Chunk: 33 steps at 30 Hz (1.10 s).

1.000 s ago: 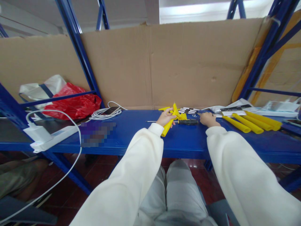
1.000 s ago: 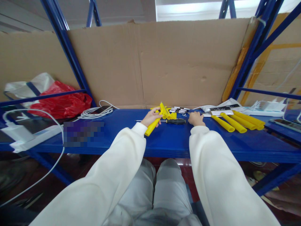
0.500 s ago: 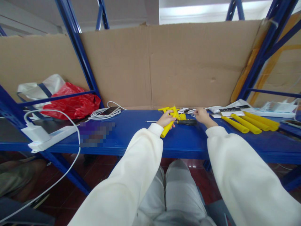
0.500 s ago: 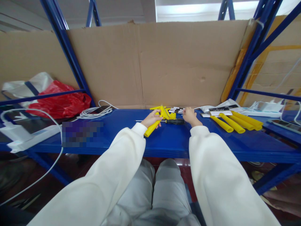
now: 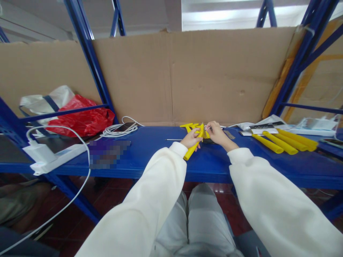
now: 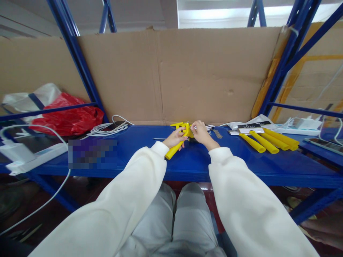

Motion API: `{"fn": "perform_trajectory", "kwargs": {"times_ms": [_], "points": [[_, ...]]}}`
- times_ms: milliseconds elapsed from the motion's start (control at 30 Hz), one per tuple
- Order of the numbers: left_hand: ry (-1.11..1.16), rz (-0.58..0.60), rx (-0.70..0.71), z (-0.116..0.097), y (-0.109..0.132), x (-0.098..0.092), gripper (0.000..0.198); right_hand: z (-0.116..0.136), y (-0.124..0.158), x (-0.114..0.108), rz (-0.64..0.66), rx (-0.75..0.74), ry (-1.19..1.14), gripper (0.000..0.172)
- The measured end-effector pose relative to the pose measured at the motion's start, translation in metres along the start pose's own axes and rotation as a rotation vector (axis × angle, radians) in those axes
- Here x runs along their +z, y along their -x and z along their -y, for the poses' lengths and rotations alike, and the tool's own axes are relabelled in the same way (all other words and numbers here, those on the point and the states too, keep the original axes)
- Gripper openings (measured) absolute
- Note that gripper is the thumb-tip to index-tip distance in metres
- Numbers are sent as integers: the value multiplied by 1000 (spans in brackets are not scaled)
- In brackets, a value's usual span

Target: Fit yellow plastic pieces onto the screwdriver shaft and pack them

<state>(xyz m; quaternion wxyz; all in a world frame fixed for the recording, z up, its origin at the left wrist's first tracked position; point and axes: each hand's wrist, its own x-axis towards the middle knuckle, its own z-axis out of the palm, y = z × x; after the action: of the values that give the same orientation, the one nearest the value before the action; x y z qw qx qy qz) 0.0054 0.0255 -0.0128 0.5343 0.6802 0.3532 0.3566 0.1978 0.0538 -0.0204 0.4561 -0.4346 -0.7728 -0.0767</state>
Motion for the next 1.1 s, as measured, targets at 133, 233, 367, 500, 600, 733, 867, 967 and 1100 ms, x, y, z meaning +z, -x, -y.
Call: {"fn": "perform_trajectory", "kwargs": {"times_ms": [133,233,367,500,600,733,867,967,1100], "points": [[14,9,8,-2,2,1,62,3,1,-1,10,-1,7,10],[39,22,17,-2,3,1,65,5,2,-1,18,4,5,10],[46,15,5,-1,1,0,65,8,2,-1,33,14,-12,10],[54,25,12,2,-1,-1,62,6,1,-1,45,34,-50,10],[73,38,25,3,-3,-2,60,3,0,1,43,41,-80,11],[108,54,33,4,-4,-3,61,-3,1,4,-1,124,-186,20],[172,96,54,1,-2,-4,57,-2,5,3,-53,323,-384,42],[220,129,64,-2,0,-4,53,2,7,0,-12,413,-478,53],[279,179,72,-5,3,-5,54,5,7,-2,29,409,-547,55]]}}
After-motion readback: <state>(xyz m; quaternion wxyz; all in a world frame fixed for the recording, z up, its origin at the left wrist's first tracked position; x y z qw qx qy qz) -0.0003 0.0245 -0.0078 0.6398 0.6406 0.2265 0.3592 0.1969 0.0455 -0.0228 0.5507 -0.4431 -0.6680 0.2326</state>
